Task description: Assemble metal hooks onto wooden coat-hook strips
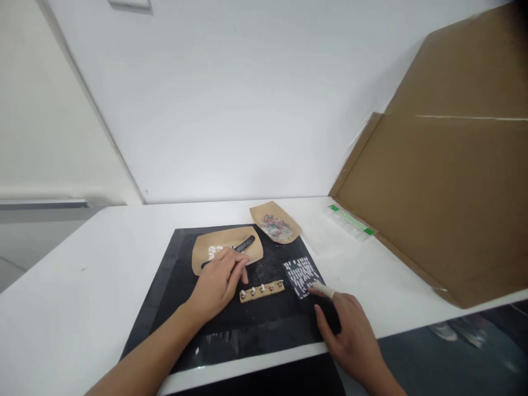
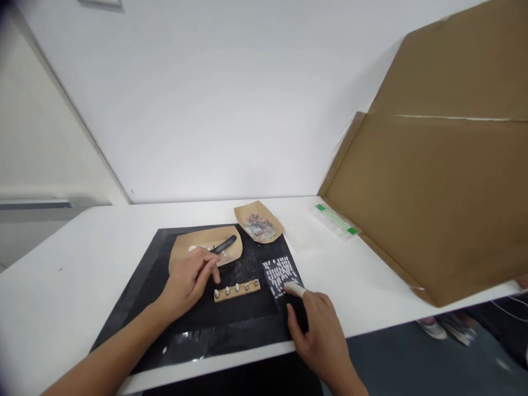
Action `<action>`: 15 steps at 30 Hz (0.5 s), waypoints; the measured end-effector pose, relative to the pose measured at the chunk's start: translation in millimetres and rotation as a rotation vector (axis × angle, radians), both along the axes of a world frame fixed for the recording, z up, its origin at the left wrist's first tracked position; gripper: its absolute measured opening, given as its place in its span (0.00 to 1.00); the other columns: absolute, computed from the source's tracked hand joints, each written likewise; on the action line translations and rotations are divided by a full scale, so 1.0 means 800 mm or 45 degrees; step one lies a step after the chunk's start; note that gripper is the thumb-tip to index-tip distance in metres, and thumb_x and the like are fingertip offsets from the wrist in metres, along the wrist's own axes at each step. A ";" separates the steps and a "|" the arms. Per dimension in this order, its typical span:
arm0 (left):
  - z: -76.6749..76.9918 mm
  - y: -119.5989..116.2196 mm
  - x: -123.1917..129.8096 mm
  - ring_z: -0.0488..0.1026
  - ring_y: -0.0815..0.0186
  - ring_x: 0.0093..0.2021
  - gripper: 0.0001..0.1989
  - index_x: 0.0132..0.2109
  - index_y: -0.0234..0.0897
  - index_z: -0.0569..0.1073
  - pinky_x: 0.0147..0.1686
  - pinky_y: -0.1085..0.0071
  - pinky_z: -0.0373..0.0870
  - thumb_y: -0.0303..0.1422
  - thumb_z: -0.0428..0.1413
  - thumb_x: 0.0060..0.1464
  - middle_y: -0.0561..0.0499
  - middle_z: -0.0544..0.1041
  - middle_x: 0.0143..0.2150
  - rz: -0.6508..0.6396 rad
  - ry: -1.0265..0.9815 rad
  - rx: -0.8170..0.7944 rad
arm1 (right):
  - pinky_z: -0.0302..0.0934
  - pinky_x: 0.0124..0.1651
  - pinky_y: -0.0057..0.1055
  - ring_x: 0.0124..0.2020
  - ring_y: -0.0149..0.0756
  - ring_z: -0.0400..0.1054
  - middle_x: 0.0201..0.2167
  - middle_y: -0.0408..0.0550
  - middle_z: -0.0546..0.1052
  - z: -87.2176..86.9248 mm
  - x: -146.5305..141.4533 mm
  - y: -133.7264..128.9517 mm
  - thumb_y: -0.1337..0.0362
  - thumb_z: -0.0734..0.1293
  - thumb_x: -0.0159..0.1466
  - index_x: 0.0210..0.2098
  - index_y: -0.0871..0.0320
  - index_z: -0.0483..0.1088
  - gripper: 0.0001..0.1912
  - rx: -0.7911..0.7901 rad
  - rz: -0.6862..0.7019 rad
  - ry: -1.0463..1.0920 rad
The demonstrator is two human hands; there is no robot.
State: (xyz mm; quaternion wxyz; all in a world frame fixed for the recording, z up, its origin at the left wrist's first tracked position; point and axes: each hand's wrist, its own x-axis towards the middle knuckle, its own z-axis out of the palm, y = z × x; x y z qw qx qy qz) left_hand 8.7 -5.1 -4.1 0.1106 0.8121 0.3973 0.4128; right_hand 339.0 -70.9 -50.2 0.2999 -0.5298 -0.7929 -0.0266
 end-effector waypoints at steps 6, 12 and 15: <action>0.030 0.004 -0.023 0.76 0.60 0.50 0.19 0.44 0.37 0.77 0.54 0.61 0.73 0.28 0.42 0.74 0.45 0.83 0.43 0.109 -0.024 0.189 | 0.71 0.52 0.46 0.48 0.49 0.77 0.48 0.51 0.81 -0.001 -0.002 -0.002 0.62 0.64 0.72 0.60 0.53 0.69 0.18 -0.028 -0.017 -0.039; 0.032 -0.072 -0.054 0.76 0.58 0.54 0.27 0.75 0.43 0.53 0.50 0.59 0.79 0.31 0.44 0.73 0.43 0.77 0.61 0.349 -0.005 -0.083 | 0.70 0.50 0.46 0.45 0.49 0.77 0.45 0.52 0.82 -0.004 -0.002 0.000 0.60 0.64 0.72 0.59 0.54 0.69 0.17 -0.006 -0.042 -0.068; 0.002 -0.130 -0.073 0.75 0.56 0.58 0.24 0.70 0.47 0.63 0.45 0.66 0.80 0.36 0.51 0.71 0.44 0.73 0.64 0.286 0.167 -0.220 | 0.70 0.50 0.46 0.46 0.49 0.78 0.47 0.52 0.82 -0.004 -0.002 0.000 0.60 0.63 0.72 0.60 0.53 0.69 0.17 -0.018 -0.030 -0.062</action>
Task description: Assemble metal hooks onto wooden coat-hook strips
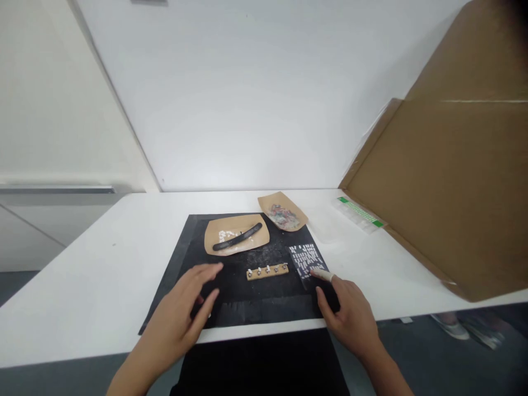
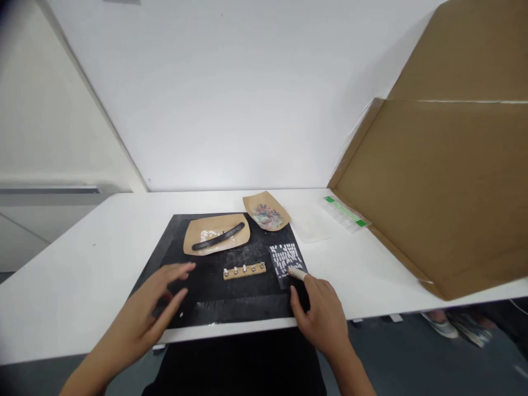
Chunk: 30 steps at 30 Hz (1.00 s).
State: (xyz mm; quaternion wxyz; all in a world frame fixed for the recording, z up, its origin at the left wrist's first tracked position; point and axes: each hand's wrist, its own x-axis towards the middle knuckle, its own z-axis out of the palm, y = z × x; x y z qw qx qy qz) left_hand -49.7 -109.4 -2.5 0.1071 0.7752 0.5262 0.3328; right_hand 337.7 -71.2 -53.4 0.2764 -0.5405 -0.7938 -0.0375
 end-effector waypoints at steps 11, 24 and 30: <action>-0.031 -0.043 -0.018 0.72 0.61 0.39 0.11 0.48 0.40 0.81 0.42 0.64 0.75 0.37 0.55 0.69 0.46 0.73 0.40 0.051 0.229 0.025 | 0.71 0.47 0.48 0.44 0.51 0.78 0.54 0.53 0.80 -0.002 -0.001 0.002 0.57 0.61 0.73 0.61 0.53 0.68 0.19 -0.046 -0.076 0.055; -0.037 -0.058 -0.012 0.67 0.60 0.41 0.06 0.44 0.44 0.83 0.38 0.67 0.70 0.34 0.59 0.66 0.47 0.73 0.40 0.049 0.203 0.097 | 0.71 0.48 0.47 0.44 0.50 0.77 0.51 0.53 0.81 -0.004 0.000 -0.001 0.58 0.61 0.74 0.60 0.53 0.69 0.17 -0.043 -0.065 0.021; -0.041 -0.069 -0.017 0.69 0.58 0.47 0.08 0.49 0.45 0.82 0.44 0.65 0.73 0.34 0.63 0.63 0.46 0.75 0.46 0.013 0.240 0.147 | 0.71 0.48 0.46 0.44 0.49 0.77 0.52 0.53 0.80 -0.007 0.002 -0.002 0.58 0.60 0.74 0.61 0.53 0.68 0.18 -0.043 -0.078 0.027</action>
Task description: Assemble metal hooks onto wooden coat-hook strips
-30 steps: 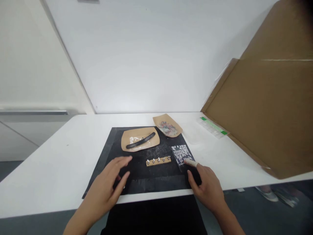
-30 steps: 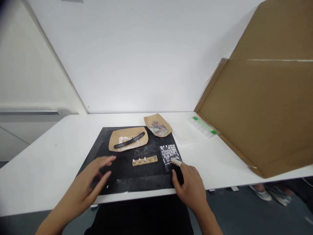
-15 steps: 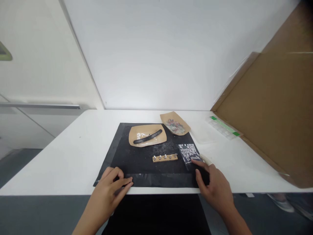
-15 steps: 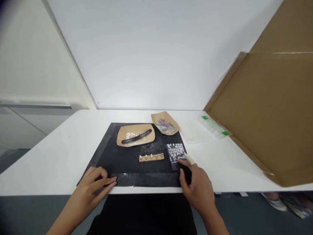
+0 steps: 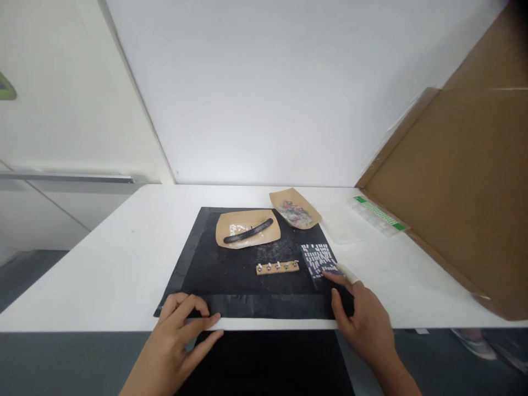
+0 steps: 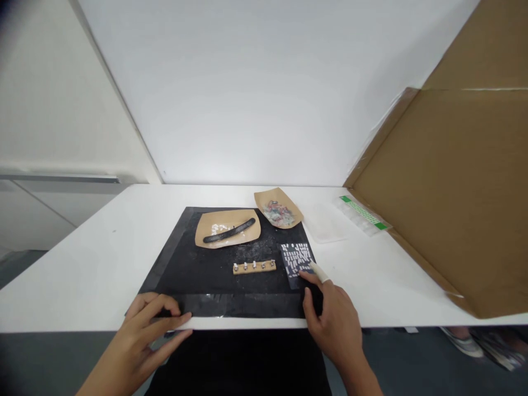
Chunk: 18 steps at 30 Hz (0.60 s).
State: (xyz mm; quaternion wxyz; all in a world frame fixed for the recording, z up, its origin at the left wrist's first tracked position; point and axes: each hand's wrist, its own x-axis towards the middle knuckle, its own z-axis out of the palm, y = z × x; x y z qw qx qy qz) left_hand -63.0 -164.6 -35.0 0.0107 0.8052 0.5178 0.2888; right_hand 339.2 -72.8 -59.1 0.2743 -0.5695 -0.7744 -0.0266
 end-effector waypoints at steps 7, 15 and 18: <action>-0.007 -0.010 -0.001 0.70 0.60 0.47 0.07 0.49 0.44 0.80 0.43 0.68 0.74 0.30 0.59 0.67 0.47 0.77 0.46 -0.033 0.005 0.048 | 0.71 0.48 0.45 0.45 0.48 0.77 0.52 0.52 0.80 0.003 -0.002 0.000 0.59 0.60 0.74 0.60 0.52 0.69 0.18 -0.024 -0.008 -0.008; -0.014 -0.015 -0.009 0.72 0.60 0.45 0.08 0.50 0.42 0.79 0.44 0.66 0.74 0.28 0.57 0.67 0.47 0.79 0.45 -0.088 0.053 0.069 | 0.69 0.51 0.49 0.48 0.51 0.76 0.55 0.53 0.79 0.005 0.004 -0.005 0.61 0.63 0.71 0.65 0.54 0.63 0.24 0.029 0.151 -0.060; 0.016 0.002 0.007 0.71 0.59 0.46 0.08 0.48 0.40 0.78 0.43 0.66 0.73 0.25 0.57 0.67 0.45 0.79 0.45 -0.182 -0.028 0.056 | 0.69 0.51 0.48 0.49 0.50 0.76 0.54 0.53 0.79 0.006 0.005 -0.007 0.62 0.63 0.70 0.66 0.55 0.62 0.25 0.022 0.181 -0.048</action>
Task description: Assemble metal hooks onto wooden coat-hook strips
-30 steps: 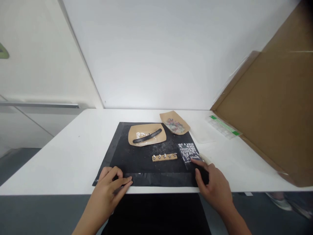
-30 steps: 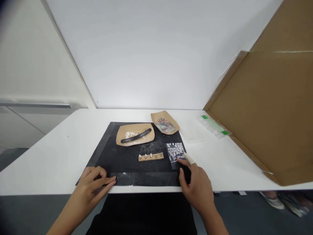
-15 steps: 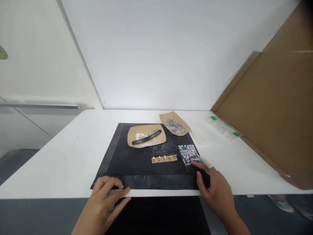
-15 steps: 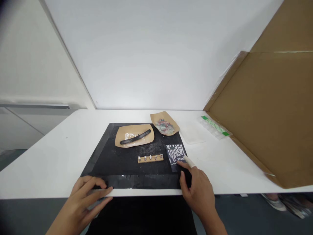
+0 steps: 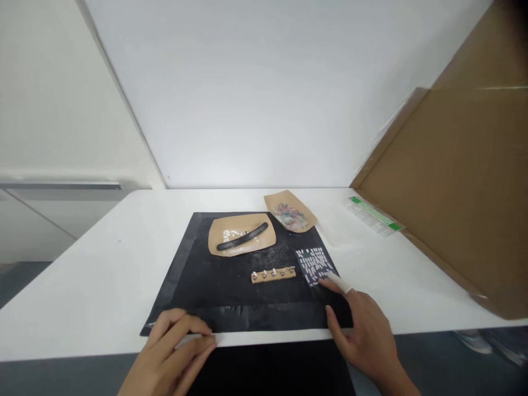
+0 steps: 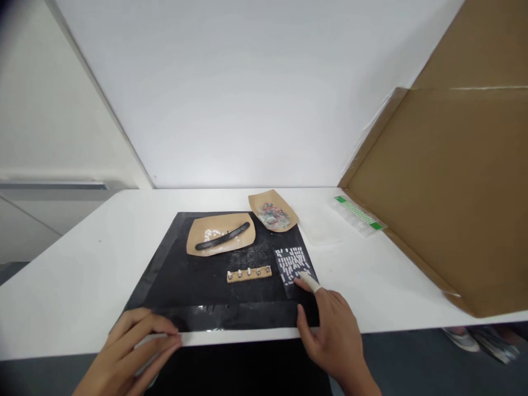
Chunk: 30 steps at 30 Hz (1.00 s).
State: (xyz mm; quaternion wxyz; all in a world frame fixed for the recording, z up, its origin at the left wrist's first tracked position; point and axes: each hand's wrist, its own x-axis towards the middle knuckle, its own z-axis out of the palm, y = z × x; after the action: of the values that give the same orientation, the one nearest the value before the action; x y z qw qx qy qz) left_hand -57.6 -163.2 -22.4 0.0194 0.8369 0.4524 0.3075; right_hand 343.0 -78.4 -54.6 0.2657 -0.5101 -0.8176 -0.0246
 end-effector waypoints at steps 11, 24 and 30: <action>0.113 0.256 0.092 0.75 0.59 0.49 0.13 0.48 0.35 0.77 0.48 0.65 0.73 0.36 0.49 0.74 0.44 0.80 0.46 -0.280 0.335 0.039 | 0.71 0.49 0.47 0.45 0.49 0.77 0.49 0.53 0.81 0.004 -0.003 -0.001 0.65 0.64 0.68 0.65 0.55 0.63 0.25 0.021 0.032 0.026; 0.085 0.437 0.176 0.78 0.61 0.37 0.05 0.37 0.38 0.81 0.34 0.71 0.64 0.29 0.59 0.56 0.47 0.84 0.38 -0.164 0.664 -0.104 | 0.75 0.43 0.39 0.41 0.44 0.79 0.44 0.52 0.83 0.006 -0.007 0.001 0.67 0.63 0.67 0.68 0.56 0.62 0.29 0.103 0.045 0.106; 0.096 0.440 0.163 0.78 0.59 0.40 0.05 0.38 0.40 0.80 0.37 0.69 0.66 0.33 0.59 0.56 0.48 0.84 0.38 -0.142 0.619 -0.148 | 0.76 0.41 0.38 0.40 0.45 0.80 0.44 0.51 0.84 0.010 -0.008 0.001 0.68 0.65 0.66 0.67 0.54 0.63 0.30 0.109 0.045 0.132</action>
State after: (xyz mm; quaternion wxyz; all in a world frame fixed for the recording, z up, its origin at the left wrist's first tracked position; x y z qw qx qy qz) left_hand 72.6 188.5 54.4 -0.0250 0.9074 0.4137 0.0691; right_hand 336.5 -77.5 -46.8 0.3296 -0.4844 -0.8099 -0.0285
